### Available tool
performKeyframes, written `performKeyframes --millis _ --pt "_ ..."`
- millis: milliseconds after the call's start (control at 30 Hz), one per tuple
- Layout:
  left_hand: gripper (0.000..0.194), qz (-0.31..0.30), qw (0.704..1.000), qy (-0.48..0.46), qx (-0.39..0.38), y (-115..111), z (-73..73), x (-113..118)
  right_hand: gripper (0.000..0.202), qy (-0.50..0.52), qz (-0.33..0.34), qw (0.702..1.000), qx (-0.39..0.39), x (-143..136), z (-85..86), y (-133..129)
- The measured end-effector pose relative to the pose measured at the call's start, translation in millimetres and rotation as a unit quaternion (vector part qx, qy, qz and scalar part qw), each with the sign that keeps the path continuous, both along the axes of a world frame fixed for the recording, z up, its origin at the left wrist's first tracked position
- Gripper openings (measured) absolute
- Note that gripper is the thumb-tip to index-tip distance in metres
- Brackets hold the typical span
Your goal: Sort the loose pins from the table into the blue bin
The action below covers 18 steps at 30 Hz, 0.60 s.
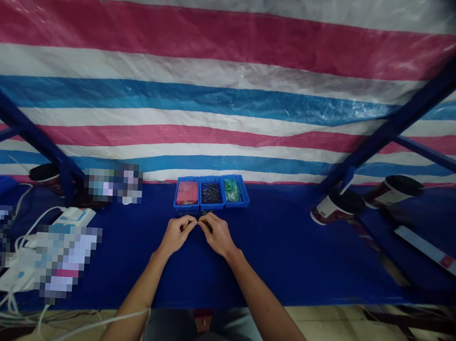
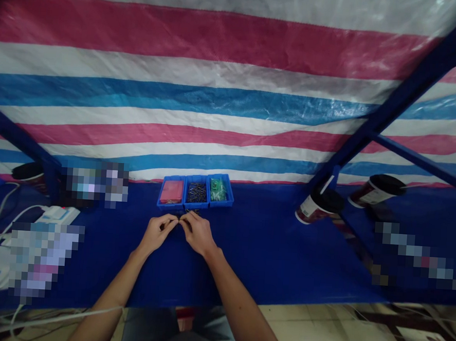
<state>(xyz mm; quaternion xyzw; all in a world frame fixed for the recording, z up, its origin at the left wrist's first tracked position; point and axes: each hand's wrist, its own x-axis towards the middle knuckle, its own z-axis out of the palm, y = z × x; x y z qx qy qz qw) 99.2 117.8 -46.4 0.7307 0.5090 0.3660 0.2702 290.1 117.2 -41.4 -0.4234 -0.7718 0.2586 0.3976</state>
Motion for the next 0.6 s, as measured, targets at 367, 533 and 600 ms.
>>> performKeyframes --millis 367,533,600 --pt "0.035 0.003 1.000 -0.005 0.005 -0.2 -0.2 1.9 0.033 -0.062 -0.028 0.998 -0.006 -3.0 -1.7 0.2" --pt "0.034 0.019 1.000 -0.007 0.006 0.6 0.2 1.1 0.020 -0.016 -0.012 1.000 -0.011 -1.1 0.5 -0.9" --pt "0.033 0.023 1.000 -0.010 0.005 0.8 0.1 1.0 0.018 -0.008 -0.008 1.000 -0.008 -0.5 0.9 -0.8"
